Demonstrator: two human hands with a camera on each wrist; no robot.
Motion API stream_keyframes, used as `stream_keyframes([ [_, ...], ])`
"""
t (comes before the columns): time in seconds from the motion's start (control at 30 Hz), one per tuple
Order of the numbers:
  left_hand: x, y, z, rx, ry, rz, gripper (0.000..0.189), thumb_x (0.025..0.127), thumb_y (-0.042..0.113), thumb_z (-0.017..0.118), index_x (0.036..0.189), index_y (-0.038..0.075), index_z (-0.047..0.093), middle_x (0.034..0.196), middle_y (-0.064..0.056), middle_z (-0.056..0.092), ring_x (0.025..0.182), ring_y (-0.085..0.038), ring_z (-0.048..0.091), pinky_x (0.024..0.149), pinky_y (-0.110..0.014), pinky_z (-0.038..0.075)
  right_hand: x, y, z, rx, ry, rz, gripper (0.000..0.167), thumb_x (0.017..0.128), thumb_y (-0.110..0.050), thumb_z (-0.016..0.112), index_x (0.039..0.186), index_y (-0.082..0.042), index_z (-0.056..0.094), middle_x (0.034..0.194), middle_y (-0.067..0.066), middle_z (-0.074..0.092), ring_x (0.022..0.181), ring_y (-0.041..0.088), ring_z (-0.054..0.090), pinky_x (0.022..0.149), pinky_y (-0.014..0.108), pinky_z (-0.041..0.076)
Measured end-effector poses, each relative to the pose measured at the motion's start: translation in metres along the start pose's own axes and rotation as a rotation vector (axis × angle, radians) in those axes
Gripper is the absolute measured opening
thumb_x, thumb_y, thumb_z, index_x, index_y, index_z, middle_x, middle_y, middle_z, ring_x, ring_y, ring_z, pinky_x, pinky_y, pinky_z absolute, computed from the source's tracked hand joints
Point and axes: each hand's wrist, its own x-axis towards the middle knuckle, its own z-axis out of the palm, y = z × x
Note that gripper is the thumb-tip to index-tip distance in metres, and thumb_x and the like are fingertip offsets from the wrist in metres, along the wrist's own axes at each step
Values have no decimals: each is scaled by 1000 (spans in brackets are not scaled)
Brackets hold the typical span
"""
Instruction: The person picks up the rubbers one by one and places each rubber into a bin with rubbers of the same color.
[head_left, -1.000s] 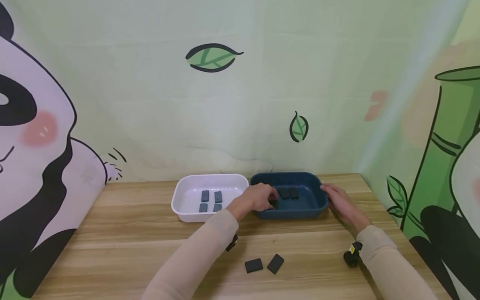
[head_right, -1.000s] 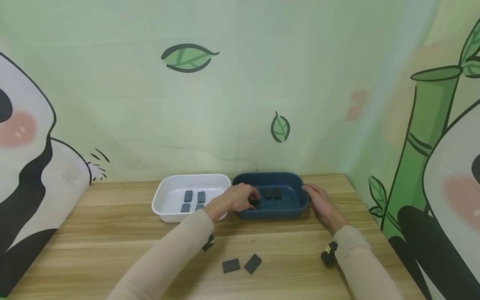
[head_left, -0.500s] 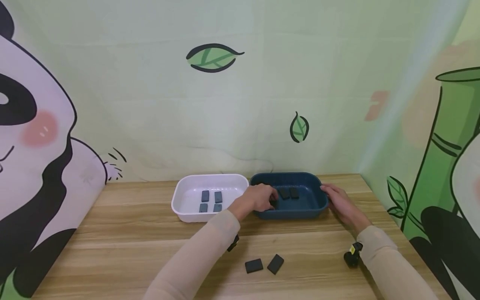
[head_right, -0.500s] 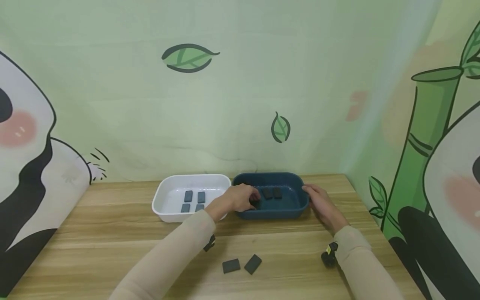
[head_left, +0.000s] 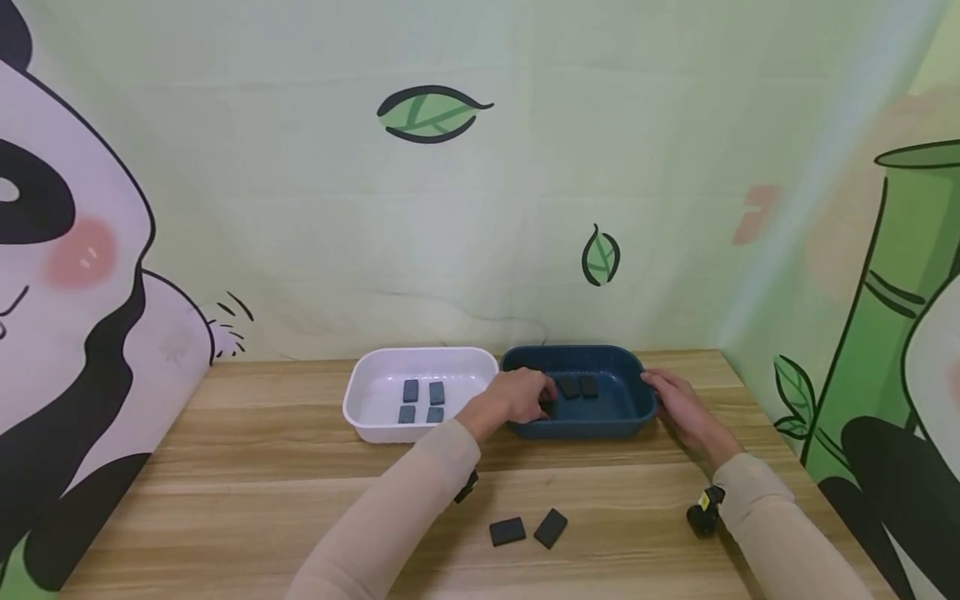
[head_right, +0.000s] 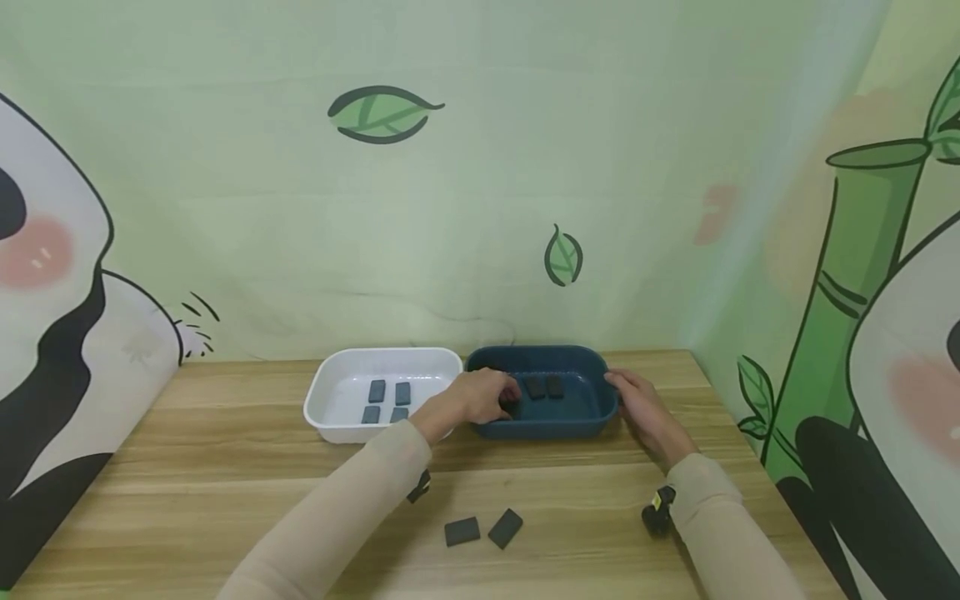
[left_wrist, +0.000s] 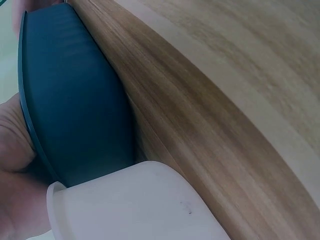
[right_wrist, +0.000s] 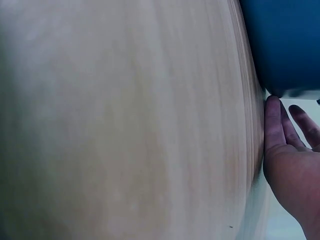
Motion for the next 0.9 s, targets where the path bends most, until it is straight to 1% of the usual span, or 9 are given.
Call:
stream_keyframes([
  [0.13, 0, 0, 1, -8, 8, 2, 31, 97, 28, 80, 127, 23, 75, 121, 6, 74, 114, -14, 66, 100, -36, 54, 1, 0, 0, 4, 10, 7, 66, 115, -35, 44, 158, 13, 30, 161, 29, 34, 105, -6, 56, 90, 15, 53],
  [0.33, 1, -2, 3, -23, 27, 19, 33, 96, 28, 81, 128, 21, 75, 121, 5, 74, 114, -14, 67, 100, -34, 55, 0, 0, 0, -6, -1, 14, 68, 115, -38, 44, 159, 12, 29, 163, 29, 33, 110, -4, 55, 92, 14, 52],
  [0.43, 1, -3, 4, -35, 50, 42, 34, 96, 27, 82, 128, 18, 75, 121, 2, 74, 114, -14, 68, 99, -32, 55, -1, 0, 0, -9, -1, 10, 69, 115, -38, 44, 159, 12, 28, 163, 29, 32, 110, -4, 55, 92, 14, 52],
  [0.6, -1, -4, 4, -39, 118, 87, 37, 96, 26, 82, 130, 14, 74, 122, -1, 72, 114, -16, 67, 100, -29, 55, -1, -1, 1, -7, 16, 15, 69, 114, -38, 45, 159, 12, 29, 163, 29, 33, 108, -4, 55, 91, 14, 53],
  [0.73, -8, -5, 2, -69, 171, 106, 40, 96, 28, 82, 132, 13, 73, 124, 0, 70, 115, -14, 67, 101, -26, 54, -1, -1, 0, -7, 16, 20, 70, 115, -39, 45, 159, 12, 29, 163, 29, 32, 109, -3, 54, 91, 14, 52],
  [0.9, -28, -11, -6, -148, 214, 141, 42, 95, 27, 84, 132, 12, 73, 125, -1, 70, 116, -13, 67, 102, -26, 53, -2, -1, 0, -13, 7, 14, 70, 115, -40, 44, 159, 12, 29, 163, 28, 32, 114, 0, 54, 92, 14, 52],
])
